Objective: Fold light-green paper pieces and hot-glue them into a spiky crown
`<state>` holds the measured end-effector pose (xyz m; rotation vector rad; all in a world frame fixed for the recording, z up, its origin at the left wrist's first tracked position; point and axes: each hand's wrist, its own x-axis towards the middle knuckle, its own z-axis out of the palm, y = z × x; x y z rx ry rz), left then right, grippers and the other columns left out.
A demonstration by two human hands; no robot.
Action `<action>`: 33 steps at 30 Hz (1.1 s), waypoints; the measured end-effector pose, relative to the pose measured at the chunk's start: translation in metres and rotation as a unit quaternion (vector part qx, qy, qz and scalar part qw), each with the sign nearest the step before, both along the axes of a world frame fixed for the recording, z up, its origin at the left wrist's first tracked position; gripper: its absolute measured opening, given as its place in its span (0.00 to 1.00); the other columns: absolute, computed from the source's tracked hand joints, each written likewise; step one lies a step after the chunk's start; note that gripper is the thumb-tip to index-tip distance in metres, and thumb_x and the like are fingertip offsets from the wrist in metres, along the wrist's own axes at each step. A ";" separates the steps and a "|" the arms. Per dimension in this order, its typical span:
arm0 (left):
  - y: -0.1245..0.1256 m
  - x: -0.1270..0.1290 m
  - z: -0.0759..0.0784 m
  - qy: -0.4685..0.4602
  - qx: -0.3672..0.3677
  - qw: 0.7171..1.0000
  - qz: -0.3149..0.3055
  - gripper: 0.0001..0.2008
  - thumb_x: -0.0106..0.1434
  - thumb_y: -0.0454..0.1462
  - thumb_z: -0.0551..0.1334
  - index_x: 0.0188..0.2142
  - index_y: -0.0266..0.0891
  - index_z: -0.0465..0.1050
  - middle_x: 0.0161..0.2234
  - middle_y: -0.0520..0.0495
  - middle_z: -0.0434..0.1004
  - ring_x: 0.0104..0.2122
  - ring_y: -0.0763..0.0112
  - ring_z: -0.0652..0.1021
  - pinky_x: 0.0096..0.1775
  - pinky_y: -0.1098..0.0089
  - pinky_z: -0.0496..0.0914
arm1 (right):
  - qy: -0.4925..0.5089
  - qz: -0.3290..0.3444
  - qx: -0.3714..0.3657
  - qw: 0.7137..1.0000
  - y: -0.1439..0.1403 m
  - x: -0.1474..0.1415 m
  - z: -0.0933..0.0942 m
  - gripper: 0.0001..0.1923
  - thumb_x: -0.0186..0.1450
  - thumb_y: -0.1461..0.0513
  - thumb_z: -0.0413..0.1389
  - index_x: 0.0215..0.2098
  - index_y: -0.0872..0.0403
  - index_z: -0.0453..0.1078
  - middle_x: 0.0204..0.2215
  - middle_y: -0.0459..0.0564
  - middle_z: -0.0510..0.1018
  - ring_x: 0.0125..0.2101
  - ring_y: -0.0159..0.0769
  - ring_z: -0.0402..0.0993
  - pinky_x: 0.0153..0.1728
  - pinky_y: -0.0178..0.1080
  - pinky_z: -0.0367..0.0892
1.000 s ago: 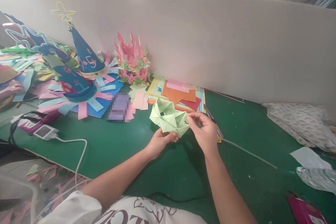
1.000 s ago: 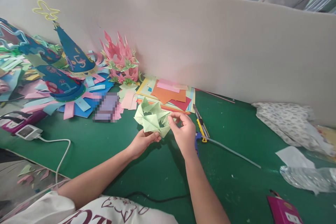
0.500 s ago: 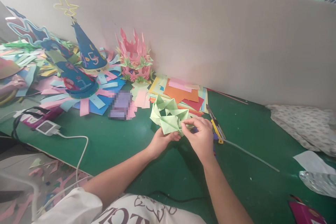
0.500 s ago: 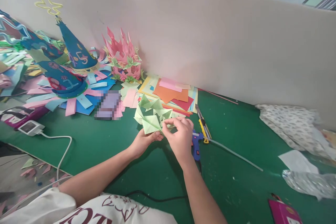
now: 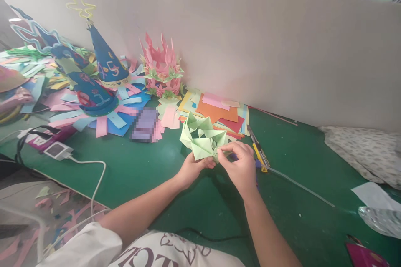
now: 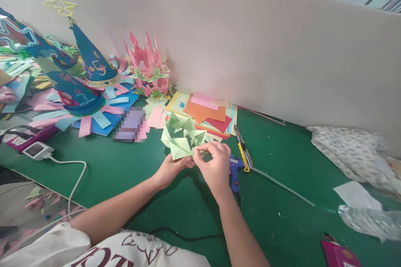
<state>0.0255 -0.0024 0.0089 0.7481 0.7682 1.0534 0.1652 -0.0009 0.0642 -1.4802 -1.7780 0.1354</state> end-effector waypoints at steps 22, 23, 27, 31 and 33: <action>0.000 -0.001 0.001 0.006 0.007 1.000 0.011 0.14 0.54 0.42 0.67 0.35 0.33 0.73 0.30 0.47 0.74 0.30 0.71 0.73 0.36 0.68 0.68 | 0.011 0.024 -0.010 1.000 0.000 -0.003 0.006 0.06 0.56 0.61 0.56 0.22 0.50 0.66 0.25 0.44 0.76 0.30 0.38 0.71 0.44 0.46 0.59; 0.001 -0.001 0.000 0.007 0.008 1.000 0.011 0.14 0.54 0.42 0.67 0.35 0.33 0.73 0.30 0.47 0.74 0.30 0.71 0.73 0.36 0.68 0.68 | 0.011 0.024 -0.008 1.000 0.000 -0.003 0.005 0.06 0.56 0.61 0.57 0.22 0.50 0.66 0.25 0.44 0.76 0.30 0.38 0.71 0.44 0.46 0.59; 0.001 -0.001 -0.001 0.008 0.007 1.000 0.009 0.14 0.54 0.42 0.67 0.36 0.33 0.73 0.30 0.47 0.74 0.30 0.72 0.73 0.37 0.68 0.68 | 0.007 0.023 -0.006 1.000 0.000 -0.004 0.006 0.06 0.56 0.61 0.57 0.22 0.50 0.66 0.25 0.44 0.76 0.30 0.37 0.70 0.43 0.46 0.58; 0.001 -0.001 -0.001 0.007 0.008 1.000 0.014 0.14 0.54 0.42 0.67 0.34 0.33 0.73 0.29 0.47 0.74 0.30 0.72 0.73 0.36 0.69 0.68 | 0.005 0.025 -0.009 1.000 0.000 -0.004 0.007 0.06 0.57 0.60 0.56 0.22 0.50 0.67 0.25 0.44 0.76 0.29 0.37 0.71 0.43 0.46 0.58; 0.001 -0.001 -0.001 0.008 0.015 1.000 0.017 0.13 0.54 0.42 0.67 0.33 0.33 0.73 0.28 0.48 0.73 0.29 0.72 0.73 0.36 0.69 0.68 | 0.001 0.029 -0.014 0.999 -0.001 -0.004 0.008 0.05 0.57 0.60 0.56 0.23 0.51 0.68 0.25 0.44 0.77 0.29 0.37 0.71 0.44 0.46 0.58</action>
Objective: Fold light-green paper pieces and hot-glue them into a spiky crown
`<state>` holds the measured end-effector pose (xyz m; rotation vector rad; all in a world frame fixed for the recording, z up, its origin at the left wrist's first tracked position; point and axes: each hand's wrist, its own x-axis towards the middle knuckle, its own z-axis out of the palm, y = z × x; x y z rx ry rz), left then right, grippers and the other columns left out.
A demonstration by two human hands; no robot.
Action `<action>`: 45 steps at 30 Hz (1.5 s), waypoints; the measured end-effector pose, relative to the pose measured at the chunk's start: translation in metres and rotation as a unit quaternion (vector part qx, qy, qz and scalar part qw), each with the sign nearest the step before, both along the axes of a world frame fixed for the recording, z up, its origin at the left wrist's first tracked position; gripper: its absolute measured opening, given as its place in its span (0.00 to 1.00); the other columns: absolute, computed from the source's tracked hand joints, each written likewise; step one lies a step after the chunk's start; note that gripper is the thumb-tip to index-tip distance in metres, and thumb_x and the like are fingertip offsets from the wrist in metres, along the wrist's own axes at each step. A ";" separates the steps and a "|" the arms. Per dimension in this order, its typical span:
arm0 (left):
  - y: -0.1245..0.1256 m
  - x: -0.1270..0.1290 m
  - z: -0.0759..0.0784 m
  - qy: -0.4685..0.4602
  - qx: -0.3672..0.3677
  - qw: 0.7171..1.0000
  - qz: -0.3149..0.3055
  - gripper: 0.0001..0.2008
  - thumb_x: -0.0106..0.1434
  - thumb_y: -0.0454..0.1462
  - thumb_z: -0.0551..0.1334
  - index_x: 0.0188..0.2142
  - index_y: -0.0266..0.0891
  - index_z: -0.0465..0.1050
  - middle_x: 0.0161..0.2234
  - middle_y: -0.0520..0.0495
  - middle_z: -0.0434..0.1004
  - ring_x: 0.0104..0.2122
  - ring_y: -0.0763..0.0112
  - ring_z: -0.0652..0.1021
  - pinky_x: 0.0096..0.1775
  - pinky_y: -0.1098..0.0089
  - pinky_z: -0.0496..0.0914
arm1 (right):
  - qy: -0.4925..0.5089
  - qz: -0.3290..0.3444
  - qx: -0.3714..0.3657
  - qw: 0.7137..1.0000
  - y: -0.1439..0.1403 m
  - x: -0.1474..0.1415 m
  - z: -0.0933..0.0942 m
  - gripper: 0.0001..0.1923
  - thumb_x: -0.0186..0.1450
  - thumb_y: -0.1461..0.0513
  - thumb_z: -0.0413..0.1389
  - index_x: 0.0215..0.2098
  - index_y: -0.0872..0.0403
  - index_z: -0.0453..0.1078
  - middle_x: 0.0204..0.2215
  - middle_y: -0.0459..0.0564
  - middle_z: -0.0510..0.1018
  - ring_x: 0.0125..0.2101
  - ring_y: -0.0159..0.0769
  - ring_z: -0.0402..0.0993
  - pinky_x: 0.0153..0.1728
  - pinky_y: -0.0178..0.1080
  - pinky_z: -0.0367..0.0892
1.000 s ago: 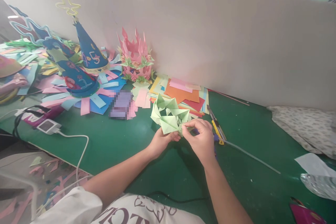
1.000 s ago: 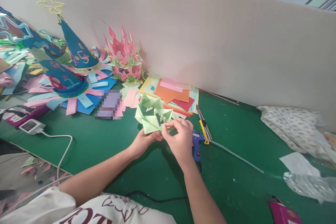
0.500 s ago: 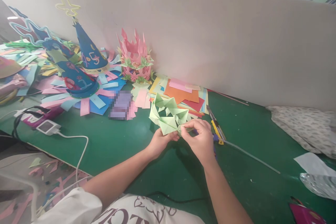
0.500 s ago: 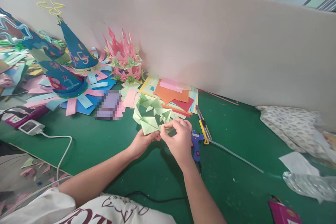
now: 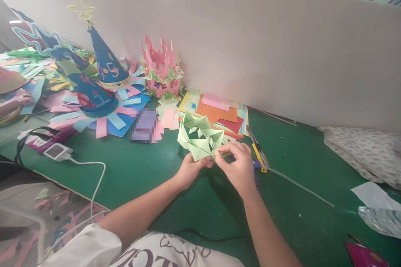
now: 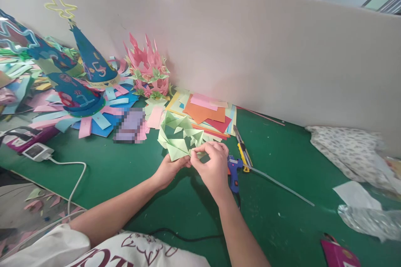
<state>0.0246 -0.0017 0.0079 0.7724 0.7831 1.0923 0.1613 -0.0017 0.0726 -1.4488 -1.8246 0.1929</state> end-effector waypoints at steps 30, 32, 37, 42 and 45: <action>0.001 -0.001 -0.004 -0.045 0.000 0.999 -0.014 0.14 0.55 0.40 0.66 0.39 0.35 0.74 0.32 0.46 0.75 0.33 0.69 0.73 0.38 0.66 0.67 | -0.084 0.053 -0.067 0.993 0.000 -0.003 0.008 0.24 0.56 0.66 0.54 0.51 0.46 0.63 0.33 0.45 0.77 0.40 0.41 0.72 0.52 0.50 0.51; 0.001 -0.001 -0.004 -0.043 0.002 0.999 -0.013 0.13 0.55 0.40 0.66 0.39 0.34 0.74 0.32 0.46 0.74 0.32 0.70 0.73 0.38 0.67 0.67 | -0.082 0.053 -0.064 0.993 0.000 -0.003 0.009 0.25 0.56 0.66 0.54 0.52 0.46 0.62 0.33 0.45 0.77 0.40 0.41 0.72 0.51 0.50 0.51; 0.001 -0.002 -0.003 -0.036 0.002 0.999 -0.018 0.13 0.56 0.40 0.66 0.38 0.35 0.74 0.31 0.47 0.74 0.31 0.72 0.72 0.37 0.68 0.67 | -0.085 0.058 -0.055 0.993 0.000 -0.004 0.009 0.25 0.56 0.66 0.54 0.52 0.47 0.62 0.33 0.44 0.78 0.40 0.40 0.72 0.51 0.49 0.51; 0.001 -0.003 -0.002 -0.036 0.003 0.999 -0.020 0.12 0.56 0.40 0.66 0.38 0.35 0.74 0.30 0.48 0.73 0.30 0.73 0.71 0.36 0.69 0.66 | -0.092 0.057 -0.049 0.993 0.000 -0.004 0.008 0.24 0.56 0.66 0.53 0.52 0.47 0.63 0.33 0.45 0.78 0.39 0.40 0.72 0.51 0.49 0.52; 0.001 -0.003 -0.002 -0.037 0.007 0.999 -0.023 0.11 0.56 0.40 0.65 0.37 0.35 0.74 0.30 0.48 0.73 0.29 0.73 0.70 0.36 0.69 0.66 | -0.093 0.059 -0.051 0.993 -0.001 -0.005 0.009 0.24 0.56 0.66 0.53 0.52 0.47 0.63 0.33 0.46 0.78 0.40 0.41 0.72 0.51 0.49 0.52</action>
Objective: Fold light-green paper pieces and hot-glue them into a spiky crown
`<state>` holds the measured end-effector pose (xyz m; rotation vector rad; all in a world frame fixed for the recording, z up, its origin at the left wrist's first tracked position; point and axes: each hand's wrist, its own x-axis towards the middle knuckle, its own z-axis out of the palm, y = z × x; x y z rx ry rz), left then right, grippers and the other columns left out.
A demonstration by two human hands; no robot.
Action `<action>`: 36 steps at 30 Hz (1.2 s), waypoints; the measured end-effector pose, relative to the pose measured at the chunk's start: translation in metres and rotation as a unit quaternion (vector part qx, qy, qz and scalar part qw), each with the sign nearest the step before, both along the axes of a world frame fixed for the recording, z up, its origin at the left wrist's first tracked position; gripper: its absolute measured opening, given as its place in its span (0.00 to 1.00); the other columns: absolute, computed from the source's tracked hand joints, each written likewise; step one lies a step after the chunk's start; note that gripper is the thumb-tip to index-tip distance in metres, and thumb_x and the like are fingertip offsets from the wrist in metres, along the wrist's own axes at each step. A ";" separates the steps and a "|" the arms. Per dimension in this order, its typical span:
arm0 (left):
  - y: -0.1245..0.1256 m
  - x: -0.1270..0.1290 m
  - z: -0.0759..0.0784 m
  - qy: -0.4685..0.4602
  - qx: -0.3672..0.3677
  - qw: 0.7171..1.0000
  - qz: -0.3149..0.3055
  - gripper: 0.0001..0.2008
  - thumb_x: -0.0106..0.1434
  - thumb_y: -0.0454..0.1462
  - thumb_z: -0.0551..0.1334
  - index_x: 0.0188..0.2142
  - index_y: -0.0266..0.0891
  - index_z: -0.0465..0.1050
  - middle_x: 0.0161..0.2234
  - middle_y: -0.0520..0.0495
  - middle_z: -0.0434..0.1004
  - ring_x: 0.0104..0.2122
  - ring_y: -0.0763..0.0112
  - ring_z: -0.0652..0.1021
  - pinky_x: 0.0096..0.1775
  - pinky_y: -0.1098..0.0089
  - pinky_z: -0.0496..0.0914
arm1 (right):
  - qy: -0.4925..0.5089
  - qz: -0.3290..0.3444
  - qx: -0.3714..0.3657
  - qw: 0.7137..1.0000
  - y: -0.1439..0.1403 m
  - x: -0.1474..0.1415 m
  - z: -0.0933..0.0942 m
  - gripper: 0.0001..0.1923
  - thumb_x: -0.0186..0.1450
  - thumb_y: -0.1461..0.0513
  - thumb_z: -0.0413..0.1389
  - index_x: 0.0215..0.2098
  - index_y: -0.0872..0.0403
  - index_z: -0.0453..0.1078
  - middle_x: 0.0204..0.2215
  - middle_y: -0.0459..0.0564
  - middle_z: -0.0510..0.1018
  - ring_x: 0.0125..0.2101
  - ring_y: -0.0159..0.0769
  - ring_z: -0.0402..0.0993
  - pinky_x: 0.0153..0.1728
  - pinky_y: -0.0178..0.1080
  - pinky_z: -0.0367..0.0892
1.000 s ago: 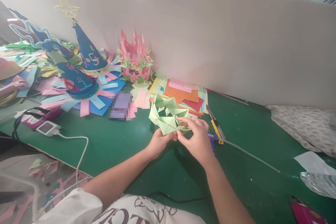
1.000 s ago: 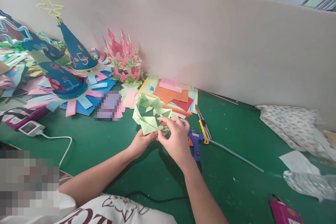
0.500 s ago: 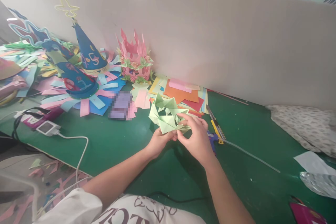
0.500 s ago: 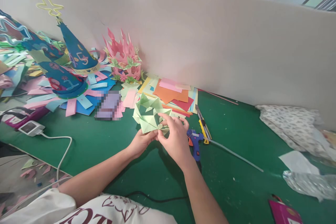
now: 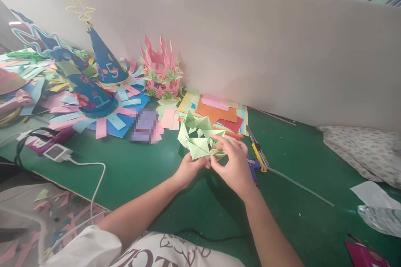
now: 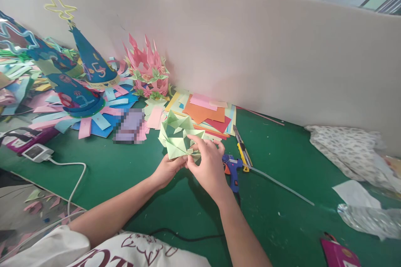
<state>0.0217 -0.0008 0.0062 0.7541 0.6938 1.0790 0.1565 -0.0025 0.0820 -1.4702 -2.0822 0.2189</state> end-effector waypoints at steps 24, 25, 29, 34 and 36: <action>-0.001 0.000 0.003 -0.009 -0.005 1.000 0.019 0.12 0.55 0.42 0.66 0.32 0.35 0.71 0.26 0.52 0.69 0.27 0.76 0.69 0.34 0.71 0.64 | 0.025 0.004 -0.018 1.000 0.001 -0.001 0.001 0.25 0.56 0.66 0.54 0.52 0.47 0.63 0.33 0.44 0.79 0.40 0.41 0.72 0.50 0.48 0.52; 0.000 0.000 0.002 -0.011 -0.005 1.000 0.017 0.12 0.55 0.42 0.66 0.32 0.35 0.71 0.26 0.52 0.69 0.27 0.76 0.68 0.34 0.71 0.64 | 0.025 0.001 -0.013 1.000 0.001 -0.001 0.001 0.24 0.56 0.66 0.54 0.52 0.47 0.63 0.32 0.44 0.79 0.40 0.41 0.72 0.50 0.48 0.52; 0.006 0.000 -0.002 -0.020 -0.033 0.999 0.013 0.14 0.54 0.43 0.66 0.27 0.33 0.71 0.25 0.50 0.68 0.27 0.76 0.68 0.35 0.72 0.63 | 0.027 -0.018 0.006 0.999 0.002 -0.006 -0.003 0.23 0.58 0.64 0.53 0.52 0.47 0.62 0.33 0.45 0.79 0.40 0.41 0.72 0.50 0.48 0.53; 0.023 -0.005 -0.008 -0.075 -0.076 0.992 0.072 0.14 0.51 0.42 0.69 0.27 0.35 0.69 0.24 0.54 0.66 0.26 0.80 0.68 0.34 0.75 0.64 | 0.006 -0.014 0.022 1.000 0.005 -0.007 -0.003 0.26 0.60 0.62 0.53 0.57 0.47 0.57 0.40 0.48 0.79 0.45 0.44 0.70 0.50 0.50 0.53; 0.030 -0.009 -0.010 -0.078 -0.078 0.988 0.103 0.14 0.50 0.42 0.70 0.29 0.35 0.69 0.25 0.55 0.66 0.25 0.82 0.66 0.32 0.76 0.63 | 0.017 -0.023 0.039 0.999 0.008 0.000 -0.002 0.27 0.61 0.61 0.53 0.58 0.47 0.55 0.44 0.50 0.77 0.47 0.44 0.69 0.51 0.50 0.52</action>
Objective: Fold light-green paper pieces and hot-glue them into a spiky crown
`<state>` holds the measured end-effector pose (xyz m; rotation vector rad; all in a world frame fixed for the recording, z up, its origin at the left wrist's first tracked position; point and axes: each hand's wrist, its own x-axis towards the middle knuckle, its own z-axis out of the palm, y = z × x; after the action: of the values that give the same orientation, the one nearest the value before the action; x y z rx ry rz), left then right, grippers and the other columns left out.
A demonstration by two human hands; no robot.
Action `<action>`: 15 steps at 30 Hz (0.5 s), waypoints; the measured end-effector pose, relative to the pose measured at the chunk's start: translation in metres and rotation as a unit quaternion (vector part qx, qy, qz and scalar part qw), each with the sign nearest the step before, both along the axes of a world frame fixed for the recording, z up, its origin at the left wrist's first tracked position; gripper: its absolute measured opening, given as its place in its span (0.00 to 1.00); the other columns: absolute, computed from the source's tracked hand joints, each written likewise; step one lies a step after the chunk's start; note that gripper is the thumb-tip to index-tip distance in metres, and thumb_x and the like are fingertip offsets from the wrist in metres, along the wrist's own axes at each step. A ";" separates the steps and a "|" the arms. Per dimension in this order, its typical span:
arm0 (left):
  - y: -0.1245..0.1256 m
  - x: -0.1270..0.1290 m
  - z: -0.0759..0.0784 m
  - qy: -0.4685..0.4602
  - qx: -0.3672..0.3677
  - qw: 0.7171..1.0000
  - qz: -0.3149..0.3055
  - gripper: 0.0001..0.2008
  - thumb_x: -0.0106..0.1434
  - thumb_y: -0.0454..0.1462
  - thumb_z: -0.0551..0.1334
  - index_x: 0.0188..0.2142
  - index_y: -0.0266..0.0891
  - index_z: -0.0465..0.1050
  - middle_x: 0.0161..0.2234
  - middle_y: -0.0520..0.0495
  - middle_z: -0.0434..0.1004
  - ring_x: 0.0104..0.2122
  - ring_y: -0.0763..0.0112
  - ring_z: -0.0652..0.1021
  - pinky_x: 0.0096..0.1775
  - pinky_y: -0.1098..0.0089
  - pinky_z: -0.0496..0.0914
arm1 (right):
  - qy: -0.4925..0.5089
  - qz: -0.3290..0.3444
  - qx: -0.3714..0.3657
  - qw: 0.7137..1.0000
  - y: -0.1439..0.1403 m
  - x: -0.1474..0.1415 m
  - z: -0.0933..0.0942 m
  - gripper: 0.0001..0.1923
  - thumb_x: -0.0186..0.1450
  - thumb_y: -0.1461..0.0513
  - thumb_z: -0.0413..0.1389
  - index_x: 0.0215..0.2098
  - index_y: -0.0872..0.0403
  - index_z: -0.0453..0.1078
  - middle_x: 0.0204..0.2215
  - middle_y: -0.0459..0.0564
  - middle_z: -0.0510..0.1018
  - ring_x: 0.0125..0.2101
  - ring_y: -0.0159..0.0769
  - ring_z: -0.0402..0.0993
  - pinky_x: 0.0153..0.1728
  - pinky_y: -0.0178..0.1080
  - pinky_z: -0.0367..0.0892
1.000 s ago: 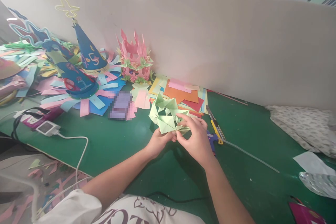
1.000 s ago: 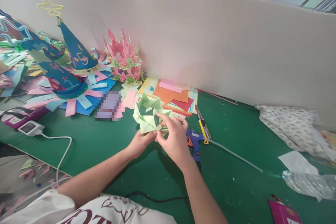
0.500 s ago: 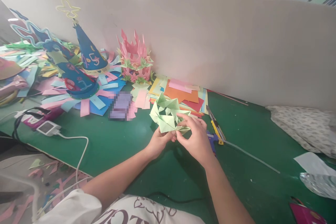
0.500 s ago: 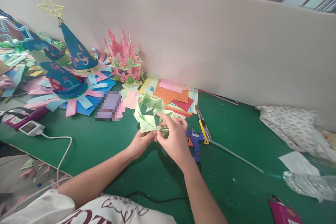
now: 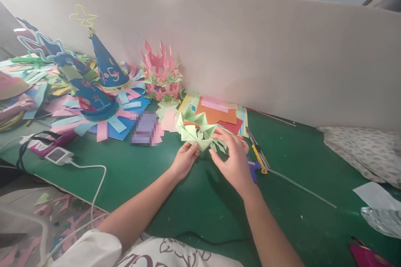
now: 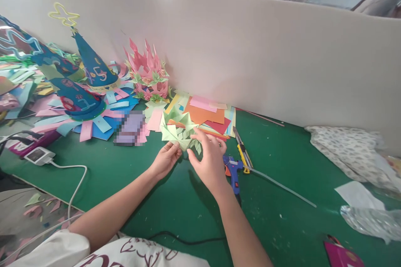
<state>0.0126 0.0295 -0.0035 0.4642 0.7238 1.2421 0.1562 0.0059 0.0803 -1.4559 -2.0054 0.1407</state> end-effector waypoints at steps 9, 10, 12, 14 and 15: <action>0.017 -0.019 -0.011 0.071 -0.005 0.996 0.059 0.14 0.49 0.40 0.69 0.34 0.36 0.71 0.27 0.55 0.68 0.24 0.82 0.65 0.30 0.75 0.62 | -0.061 -0.064 0.014 0.996 0.033 0.047 -0.028 0.11 0.63 0.63 0.49 0.38 0.50 0.73 0.37 0.48 0.79 0.40 0.44 0.70 0.42 0.46 0.59; 0.018 -0.020 -0.010 0.070 -0.007 0.995 0.067 0.14 0.49 0.40 0.69 0.33 0.36 0.71 0.27 0.55 0.68 0.24 0.81 0.65 0.30 0.75 0.62 | -0.077 -0.058 0.006 0.995 0.037 0.046 -0.032 0.11 0.63 0.64 0.49 0.37 0.50 0.74 0.36 0.48 0.80 0.39 0.43 0.70 0.41 0.46 0.59; 0.019 -0.023 -0.007 0.053 -0.006 0.995 0.084 0.12 0.51 0.39 0.68 0.33 0.38 0.71 0.29 0.54 0.70 0.27 0.80 0.68 0.31 0.75 0.64 | -0.110 -0.038 -0.006 0.993 0.045 0.039 -0.038 0.11 0.63 0.65 0.50 0.38 0.50 0.74 0.38 0.49 0.80 0.39 0.44 0.70 0.41 0.47 0.59; 0.020 -0.027 -0.001 0.015 0.007 0.996 0.089 0.10 0.54 0.38 0.66 0.36 0.40 0.70 0.37 0.52 0.73 0.34 0.76 0.72 0.38 0.72 0.67 | -0.146 -0.006 -0.019 0.989 0.054 0.026 -0.043 0.12 0.63 0.64 0.51 0.43 0.49 0.73 0.42 0.51 0.78 0.42 0.45 0.70 0.42 0.48 0.61; 0.020 -0.029 0.001 -0.009 0.016 0.996 0.084 0.10 0.55 0.37 0.65 0.37 0.41 0.70 0.40 0.51 0.73 0.38 0.74 0.73 0.42 0.68 0.68 | -0.164 0.018 -0.029 0.986 0.057 0.018 -0.045 0.14 0.63 0.63 0.52 0.46 0.49 0.72 0.46 0.52 0.76 0.45 0.46 0.68 0.44 0.49 0.61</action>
<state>-0.0161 0.0494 -0.0020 0.4242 0.7397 1.4157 0.1741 0.0633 0.0352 -1.5606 -2.3077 -0.0296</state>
